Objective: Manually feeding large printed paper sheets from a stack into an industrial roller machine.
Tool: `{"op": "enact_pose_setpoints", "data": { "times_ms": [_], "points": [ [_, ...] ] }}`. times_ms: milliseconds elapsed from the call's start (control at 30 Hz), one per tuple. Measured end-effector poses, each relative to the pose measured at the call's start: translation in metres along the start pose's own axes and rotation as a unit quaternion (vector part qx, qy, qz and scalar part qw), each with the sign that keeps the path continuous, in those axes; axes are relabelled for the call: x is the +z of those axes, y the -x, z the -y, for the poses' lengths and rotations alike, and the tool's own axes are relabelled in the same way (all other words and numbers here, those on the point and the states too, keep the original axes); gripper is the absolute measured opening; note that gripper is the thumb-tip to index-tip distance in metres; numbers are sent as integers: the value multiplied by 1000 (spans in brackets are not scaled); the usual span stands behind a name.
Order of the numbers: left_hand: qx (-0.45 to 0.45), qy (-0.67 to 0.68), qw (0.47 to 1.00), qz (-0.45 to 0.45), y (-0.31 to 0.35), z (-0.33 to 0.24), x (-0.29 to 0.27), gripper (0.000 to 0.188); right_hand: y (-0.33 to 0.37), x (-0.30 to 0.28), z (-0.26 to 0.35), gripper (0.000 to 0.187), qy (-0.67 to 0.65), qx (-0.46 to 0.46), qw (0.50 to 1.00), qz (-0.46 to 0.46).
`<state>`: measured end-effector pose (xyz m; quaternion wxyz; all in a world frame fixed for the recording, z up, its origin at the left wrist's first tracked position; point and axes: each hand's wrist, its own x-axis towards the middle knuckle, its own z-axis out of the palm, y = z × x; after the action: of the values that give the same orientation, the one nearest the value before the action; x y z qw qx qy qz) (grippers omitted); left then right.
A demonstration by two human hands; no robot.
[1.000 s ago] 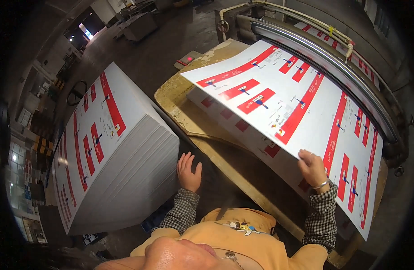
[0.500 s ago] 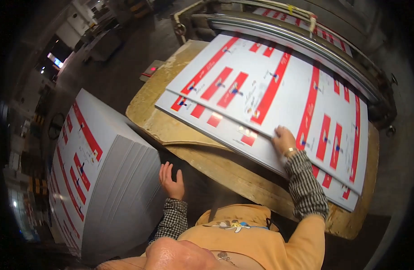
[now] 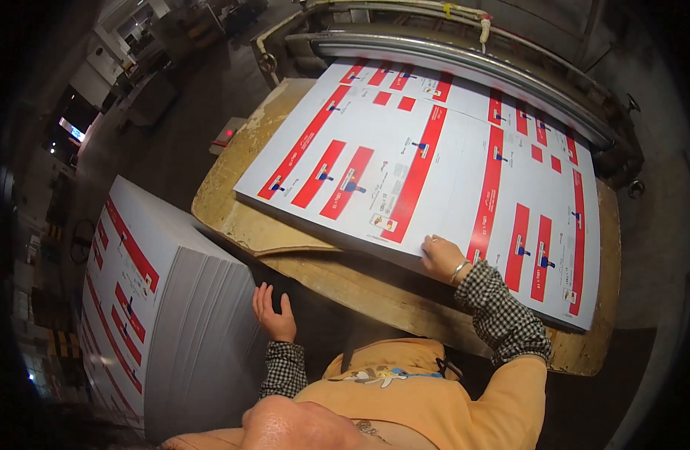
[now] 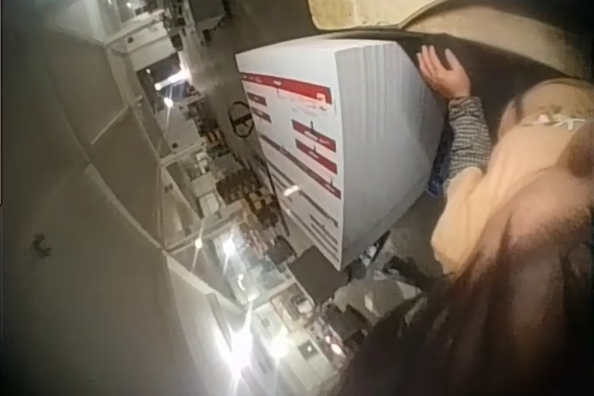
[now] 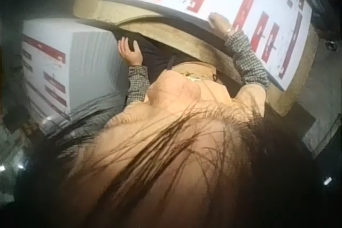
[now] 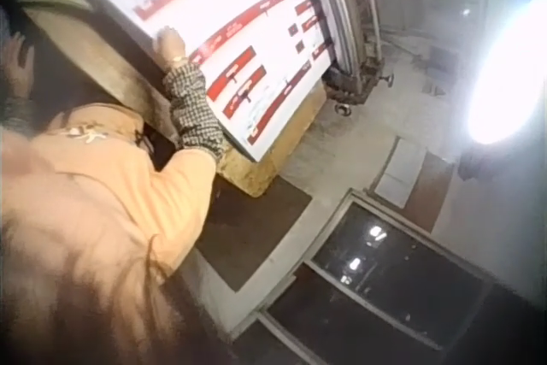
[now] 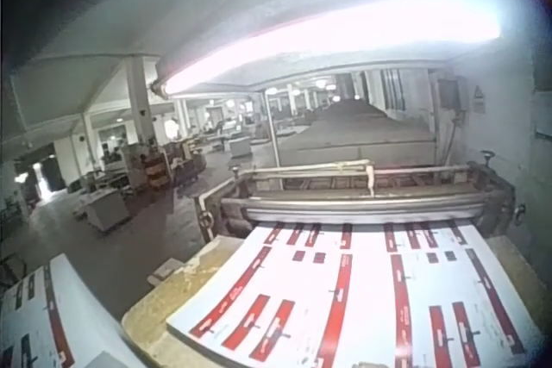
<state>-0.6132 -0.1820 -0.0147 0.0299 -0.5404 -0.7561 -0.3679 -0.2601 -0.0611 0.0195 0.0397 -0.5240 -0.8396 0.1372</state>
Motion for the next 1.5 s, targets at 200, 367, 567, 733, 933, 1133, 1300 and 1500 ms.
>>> {"op": "enact_pose_setpoints", "data": {
  "times_ms": [200, 367, 567, 733, 933, 1133, 1300, 1500],
  "points": [
    [-11, -14, 1000, 21, 4, 1, -1, 31, 1, -68, 17, 12, -150, -18, 981, -120],
    [-2, -11, 1000, 16, -2, -1, -1, 31, 9, -21, 13, 14, -209, -5, 973, -98],
    [-5, -13, 1000, 11, -2, 0, -1, 31, 4, 12, -3, 19, -120, -10, 991, -53],
    [14, -11, 1000, -19, 1, 3, 0, 31, -56, 12, -48, 29, -67, 128, 985, -93],
    [2, -7, 1000, -21, 1, 5, 3, 32, -11, 12, 26, 86, 81, 48, 995, 44],
    [-1, -13, 1000, -16, 2, 6, -1, 31, -1, 18, -12, 35, -45, -56, 997, -7],
    [16, -2, 1000, -10, 0, 8, 7, 31, -3, -52, 3, 14, -238, -12, 963, -129],
    [20, -20, 999, -24, -2, 9, 2, 30, -3, -26, 16, 14, -230, -55, 967, -95]
  ]
}}
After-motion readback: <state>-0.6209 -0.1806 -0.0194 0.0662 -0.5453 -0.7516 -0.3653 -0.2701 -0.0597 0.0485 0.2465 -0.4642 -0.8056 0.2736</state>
